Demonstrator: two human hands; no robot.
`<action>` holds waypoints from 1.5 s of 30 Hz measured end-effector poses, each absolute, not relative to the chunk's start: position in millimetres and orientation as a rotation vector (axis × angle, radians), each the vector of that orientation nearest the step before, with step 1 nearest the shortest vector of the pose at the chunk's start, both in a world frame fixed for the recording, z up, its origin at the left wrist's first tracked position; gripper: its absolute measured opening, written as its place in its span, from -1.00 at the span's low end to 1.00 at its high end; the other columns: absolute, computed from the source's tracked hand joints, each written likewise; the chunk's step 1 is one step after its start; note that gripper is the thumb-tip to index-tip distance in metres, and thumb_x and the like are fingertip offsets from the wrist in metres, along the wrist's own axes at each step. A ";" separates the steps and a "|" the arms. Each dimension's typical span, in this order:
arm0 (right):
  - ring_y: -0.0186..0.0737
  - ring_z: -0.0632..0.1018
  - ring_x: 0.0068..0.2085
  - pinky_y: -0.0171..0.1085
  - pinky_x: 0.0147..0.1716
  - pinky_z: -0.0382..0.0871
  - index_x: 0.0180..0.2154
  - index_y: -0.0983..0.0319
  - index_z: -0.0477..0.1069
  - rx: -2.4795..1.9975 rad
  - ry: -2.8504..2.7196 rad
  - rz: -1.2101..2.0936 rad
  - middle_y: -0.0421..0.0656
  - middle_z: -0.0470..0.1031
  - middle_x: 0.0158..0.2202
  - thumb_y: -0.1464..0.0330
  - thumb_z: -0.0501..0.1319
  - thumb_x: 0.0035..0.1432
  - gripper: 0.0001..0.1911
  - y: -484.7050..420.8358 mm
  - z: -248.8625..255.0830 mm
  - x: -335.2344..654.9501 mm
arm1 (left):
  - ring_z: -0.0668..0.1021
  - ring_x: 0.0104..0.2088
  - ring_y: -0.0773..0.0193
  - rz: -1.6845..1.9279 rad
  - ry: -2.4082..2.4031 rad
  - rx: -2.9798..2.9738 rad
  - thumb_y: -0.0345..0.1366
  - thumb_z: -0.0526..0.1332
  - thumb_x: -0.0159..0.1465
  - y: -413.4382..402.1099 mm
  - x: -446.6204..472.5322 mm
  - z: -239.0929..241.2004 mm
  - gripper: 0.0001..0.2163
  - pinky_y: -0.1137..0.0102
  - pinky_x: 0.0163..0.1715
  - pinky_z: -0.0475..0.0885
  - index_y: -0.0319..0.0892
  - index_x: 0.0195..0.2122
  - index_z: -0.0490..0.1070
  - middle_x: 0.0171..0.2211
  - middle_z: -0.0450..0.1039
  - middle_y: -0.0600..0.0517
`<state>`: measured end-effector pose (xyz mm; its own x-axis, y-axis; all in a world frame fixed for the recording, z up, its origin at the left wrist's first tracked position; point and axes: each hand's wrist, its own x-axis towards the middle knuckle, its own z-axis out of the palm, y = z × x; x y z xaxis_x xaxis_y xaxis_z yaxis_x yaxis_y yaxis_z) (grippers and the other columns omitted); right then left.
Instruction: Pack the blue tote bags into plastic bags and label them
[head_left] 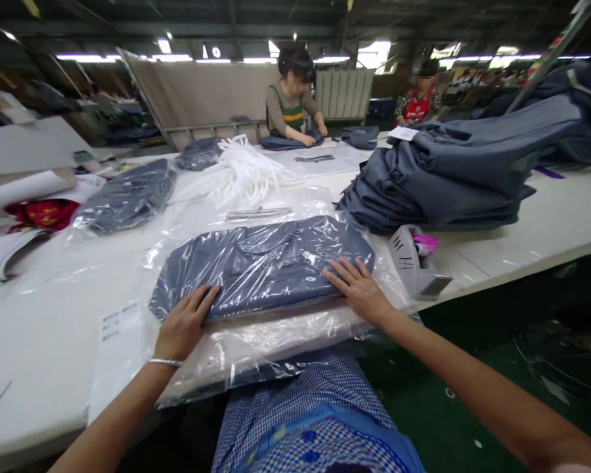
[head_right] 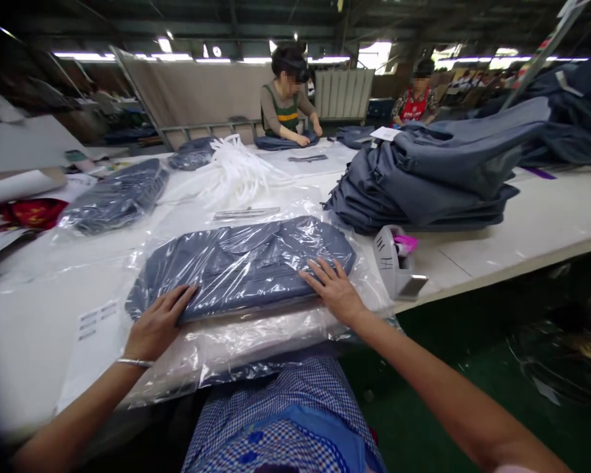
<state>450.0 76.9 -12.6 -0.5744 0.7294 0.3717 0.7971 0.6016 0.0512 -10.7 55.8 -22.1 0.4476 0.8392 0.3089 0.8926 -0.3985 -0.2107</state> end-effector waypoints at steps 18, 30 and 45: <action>-0.11 0.06 0.38 0.11 0.33 -0.06 0.36 0.08 -0.05 -0.970 -2.673 -0.196 -0.12 0.07 0.37 0.61 -0.07 0.32 -0.35 153.1 -45.6 486.0 | 0.13 0.35 0.07 -0.167 -1.246 -2.520 -0.54 -0.06 0.34 54.0 -18.4 -17.4 -0.38 0.00 0.28 0.13 0.09 0.38 -0.11 0.35 0.05 -0.04; 0.03 0.08 0.37 0.18 0.33 -0.04 0.34 0.21 0.06 -0.846 -2.695 -0.055 -0.03 0.16 0.33 0.34 0.16 0.26 -0.35 46.3 -27.0 450.9 | 0.15 0.34 0.00 -0.213 -1.321 -2.519 -0.52 -0.04 0.36 52.6 -10.3 -22.7 -0.39 -0.11 0.25 0.12 0.14 0.37 -0.10 0.36 0.03 -0.06; -0.15 0.51 0.09 0.02 0.20 0.25 -0.06 0.17 0.42 -0.888 -2.418 0.097 -0.12 0.56 0.00 0.42 0.16 0.30 -0.81 39.8 -30.1 432.4 | 0.10 0.36 0.00 -0.105 -1.309 -2.481 -0.54 -0.06 0.36 52.5 -10.6 -22.8 -0.38 -0.08 0.24 0.14 0.10 0.38 -0.16 0.37 0.00 -0.07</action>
